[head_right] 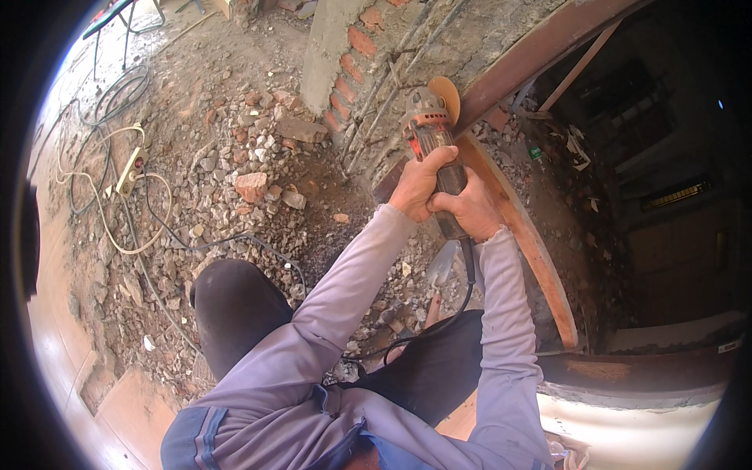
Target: The person uses an angle grinder to cut a metal bar embedded in a brick wall, producing sparks. They then use a hammer to remove debris and continue cutting the metal bar in sections.
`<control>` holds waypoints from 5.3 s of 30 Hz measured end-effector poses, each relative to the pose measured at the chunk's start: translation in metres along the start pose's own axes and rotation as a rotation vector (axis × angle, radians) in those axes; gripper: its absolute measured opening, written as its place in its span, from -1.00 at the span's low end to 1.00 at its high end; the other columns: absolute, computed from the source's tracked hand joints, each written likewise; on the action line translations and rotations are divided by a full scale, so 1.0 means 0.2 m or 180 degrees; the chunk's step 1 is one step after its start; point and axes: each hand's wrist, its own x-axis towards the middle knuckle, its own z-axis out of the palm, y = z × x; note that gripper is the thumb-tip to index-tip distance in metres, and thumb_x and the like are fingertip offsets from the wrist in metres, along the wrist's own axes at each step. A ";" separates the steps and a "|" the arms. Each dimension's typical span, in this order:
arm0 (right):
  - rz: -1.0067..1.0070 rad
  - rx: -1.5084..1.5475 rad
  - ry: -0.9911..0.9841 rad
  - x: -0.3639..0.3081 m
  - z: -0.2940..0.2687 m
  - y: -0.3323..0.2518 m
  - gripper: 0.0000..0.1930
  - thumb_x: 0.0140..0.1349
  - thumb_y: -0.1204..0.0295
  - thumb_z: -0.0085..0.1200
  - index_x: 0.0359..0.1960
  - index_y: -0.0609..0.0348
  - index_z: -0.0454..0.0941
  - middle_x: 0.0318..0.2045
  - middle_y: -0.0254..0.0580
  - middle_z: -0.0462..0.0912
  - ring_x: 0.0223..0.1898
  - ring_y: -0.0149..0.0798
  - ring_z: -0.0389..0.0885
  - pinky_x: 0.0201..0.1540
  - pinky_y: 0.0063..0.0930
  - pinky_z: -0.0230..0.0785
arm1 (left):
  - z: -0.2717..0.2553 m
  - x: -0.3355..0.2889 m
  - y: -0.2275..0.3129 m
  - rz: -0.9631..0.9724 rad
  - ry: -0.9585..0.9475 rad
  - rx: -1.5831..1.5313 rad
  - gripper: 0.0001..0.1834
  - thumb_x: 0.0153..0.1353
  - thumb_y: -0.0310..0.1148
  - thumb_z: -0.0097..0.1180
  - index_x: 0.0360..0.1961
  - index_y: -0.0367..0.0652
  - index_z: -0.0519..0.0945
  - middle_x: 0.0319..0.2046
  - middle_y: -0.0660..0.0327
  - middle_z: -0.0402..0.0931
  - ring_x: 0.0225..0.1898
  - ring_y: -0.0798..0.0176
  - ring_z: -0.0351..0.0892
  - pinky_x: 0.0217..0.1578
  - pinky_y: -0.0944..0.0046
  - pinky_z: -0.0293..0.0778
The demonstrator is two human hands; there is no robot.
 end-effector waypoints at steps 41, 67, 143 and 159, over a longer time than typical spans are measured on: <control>-0.0057 0.0387 -0.0018 0.01 -0.01 -0.01 -0.40 -0.20 0.34 0.37 -0.06 0.37 0.49 -0.24 -0.22 0.61 -0.24 -0.33 0.59 -0.15 -0.48 0.45 | 0.02 -0.01 0.01 0.0029 -0.0028 -0.0069 -0.67 0.17 -0.23 0.30 -0.17 -0.23 0.56 -0.35 0.25 0.54 -0.42 0.36 0.55 -0.46 0.30 0.48; 0.0030 0.0507 -0.0130 -0.01 0.00 -0.06 -0.44 -0.17 0.38 0.34 -0.07 0.35 0.49 -0.24 -0.24 0.61 -0.25 -0.34 0.59 -0.16 -0.48 0.45 | 0.03 -0.02 0.02 0.0037 0.0017 -0.0034 -0.68 0.18 -0.23 0.29 -0.20 -0.24 0.57 -0.39 0.26 0.55 -0.48 0.37 0.55 -0.52 0.31 0.46; -0.0094 0.0176 0.0058 0.01 -0.01 0.00 -0.30 -0.23 0.27 0.38 -0.01 0.42 0.49 -0.19 -0.11 0.67 -0.16 -0.25 0.64 -0.05 -0.42 0.47 | 0.02 -0.01 0.02 0.0000 0.0080 0.0080 -0.66 0.18 -0.21 0.29 -0.16 -0.23 0.55 -0.37 0.26 0.54 -0.45 0.36 0.56 -0.46 0.29 0.49; -0.0063 0.0004 0.0055 0.01 -0.01 -0.01 -0.36 -0.18 0.37 0.34 0.01 0.39 0.45 -0.18 -0.17 0.62 -0.18 -0.30 0.60 -0.09 -0.46 0.46 | 0.02 0.00 0.01 -0.0012 0.0134 0.0115 -0.65 0.18 -0.21 0.28 -0.14 -0.23 0.56 -0.35 0.25 0.55 -0.42 0.34 0.57 -0.41 0.28 0.51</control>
